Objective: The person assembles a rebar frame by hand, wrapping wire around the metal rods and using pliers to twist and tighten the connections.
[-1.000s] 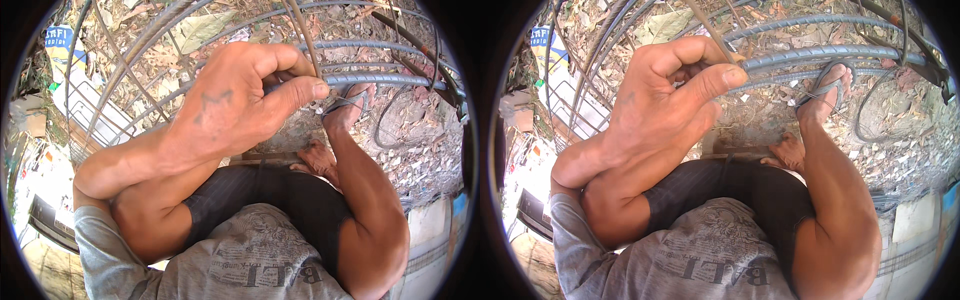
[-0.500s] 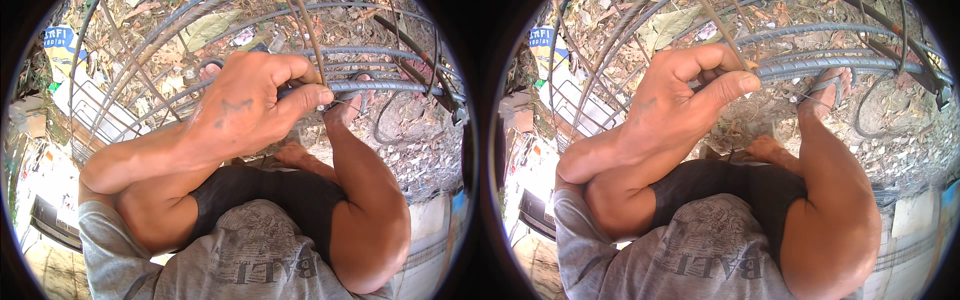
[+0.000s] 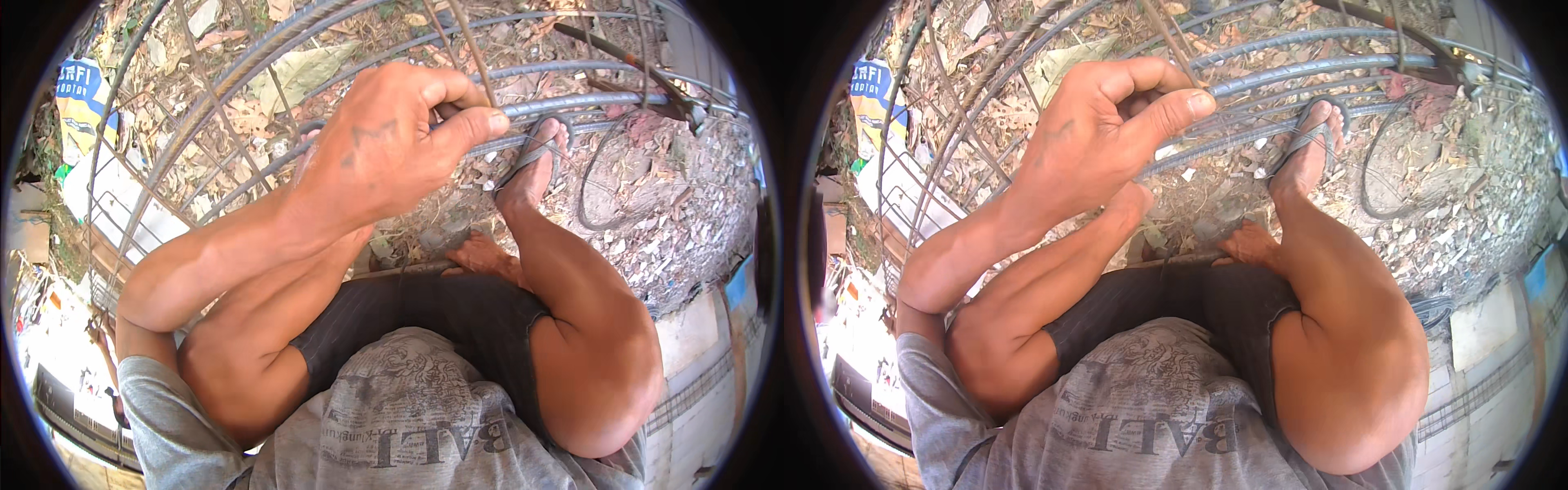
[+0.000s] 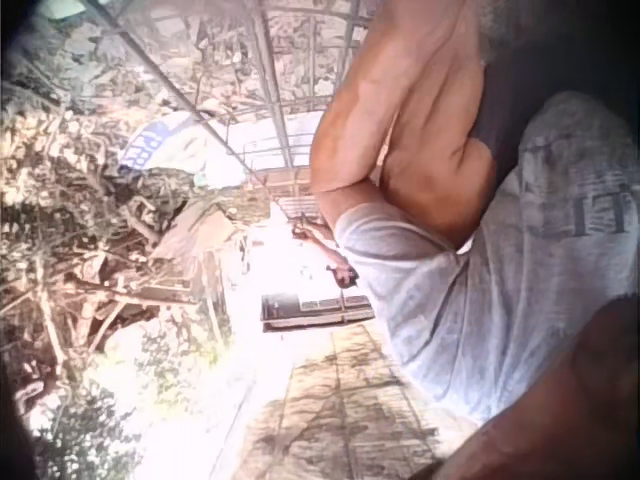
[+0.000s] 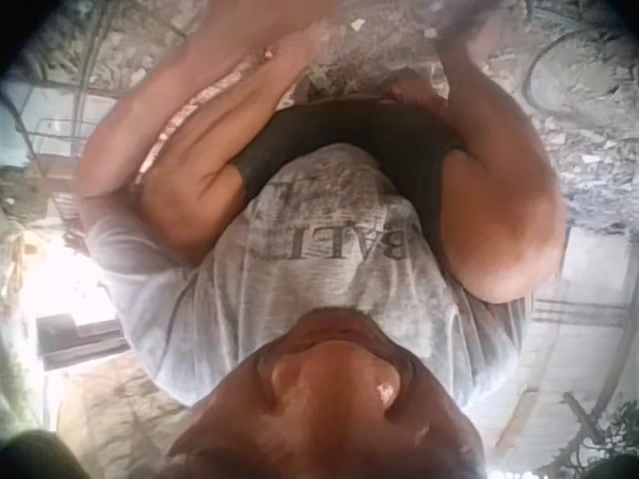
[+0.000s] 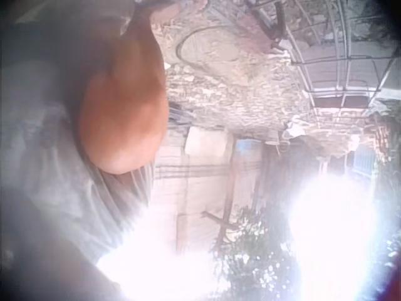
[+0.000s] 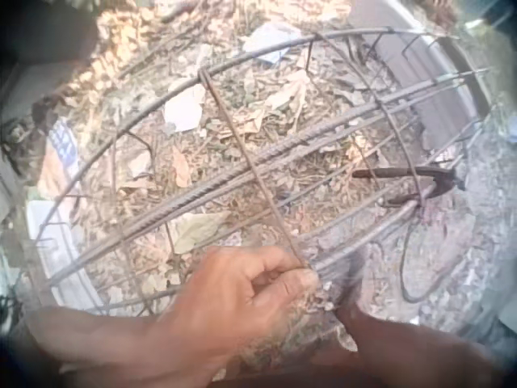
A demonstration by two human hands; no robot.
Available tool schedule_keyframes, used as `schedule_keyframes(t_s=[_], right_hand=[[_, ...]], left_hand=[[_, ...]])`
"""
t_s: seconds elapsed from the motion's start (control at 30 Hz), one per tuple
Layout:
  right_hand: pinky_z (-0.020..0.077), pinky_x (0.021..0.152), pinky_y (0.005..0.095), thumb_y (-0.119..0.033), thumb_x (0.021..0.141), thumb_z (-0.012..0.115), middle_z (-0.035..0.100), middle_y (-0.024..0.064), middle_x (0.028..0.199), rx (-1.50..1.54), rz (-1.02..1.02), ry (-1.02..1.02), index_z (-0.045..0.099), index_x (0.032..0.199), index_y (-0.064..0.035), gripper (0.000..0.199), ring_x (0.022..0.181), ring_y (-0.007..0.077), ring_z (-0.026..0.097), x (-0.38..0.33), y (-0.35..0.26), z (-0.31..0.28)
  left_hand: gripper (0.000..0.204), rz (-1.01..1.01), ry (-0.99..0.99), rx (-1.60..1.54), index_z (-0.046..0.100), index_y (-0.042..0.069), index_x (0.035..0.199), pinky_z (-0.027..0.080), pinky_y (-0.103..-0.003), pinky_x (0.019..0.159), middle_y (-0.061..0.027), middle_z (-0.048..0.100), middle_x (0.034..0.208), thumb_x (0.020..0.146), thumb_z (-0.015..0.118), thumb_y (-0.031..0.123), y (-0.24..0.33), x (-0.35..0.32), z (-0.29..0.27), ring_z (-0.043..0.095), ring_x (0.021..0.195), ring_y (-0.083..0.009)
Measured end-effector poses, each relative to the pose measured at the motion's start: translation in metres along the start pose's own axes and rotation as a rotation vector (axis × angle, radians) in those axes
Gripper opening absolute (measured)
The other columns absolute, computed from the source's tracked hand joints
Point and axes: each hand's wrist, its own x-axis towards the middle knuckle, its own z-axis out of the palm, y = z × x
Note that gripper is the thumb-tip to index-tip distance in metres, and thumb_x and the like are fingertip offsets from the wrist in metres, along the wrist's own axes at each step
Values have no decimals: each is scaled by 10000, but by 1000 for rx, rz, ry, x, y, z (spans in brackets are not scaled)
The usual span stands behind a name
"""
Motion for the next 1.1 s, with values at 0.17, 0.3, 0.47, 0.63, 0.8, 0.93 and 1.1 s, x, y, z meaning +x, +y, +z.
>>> schedule_keyframes(t_s=[0.17,0.3,0.47,0.63,0.8,0.93,1.1], right_hand=[[453,741,335,-451,1040,586,602,11,899,-515,8,-224,626,1045,-65,388,830,132,573,-90,-30,-33],[452,705,328,-446,1042,583,609,17,851,-781,-33,-332,641,1009,-47,405,789,130,577,-157,-44,-81],[451,660,320,-440,1046,580,618,24,792,-944,-130,-355,659,965,-24,431,738,127,583,-204,-53,-140],[450,615,312,-433,1049,576,626,32,732,-961,-275,-159,678,921,-1,462,686,124,588,-228,-70,-217],[356,533,260,-431,1061,560,548,-17,634,-568,-755,460,669,881,-29,454,581,65,470,-298,-184,-242],[294,533,234,-378,1080,544,481,-54,621,-431,-1415,474,700,911,-58,394,584,36,389,-348,-278,-151],[555,852,437,-399,988,644,751,227,964,-1099,-1277,29,725,1176,-15,436,911,367,730,-260,-316,-13]], left_hand=[[374,3,-70,86,738,26,894,350,-264,515,39,596,649,980,683,385,-15,2,-2,460,565,-33],[378,-11,-136,113,732,51,857,397,-271,540,16,664,722,976,683,407,-9,7,-9,510,587,-57],[391,30,-226,158,770,28,959,474,-284,560,-34,737,796,960,689,410,-2,24,-21,589,617,-90],[372,-14,-164,225,753,41,915,496,-280,574,-25,733,827,982,659,394,2,22,-15,597,642,-106],[373,20,-17,195,778,37,987,494,-280,571,-22,761,890,972,662,391,2,9,6,588,611,-97],[390,76,36,245,800,43,1009,492,-286,567,-18,778,904,959,666,407,-25,12,-3,580,616,-84],[393,144,99,284,807,42,1004,489,-279,565,-27,787,914,960,667,407,-28,14,3,576,610,-84]])
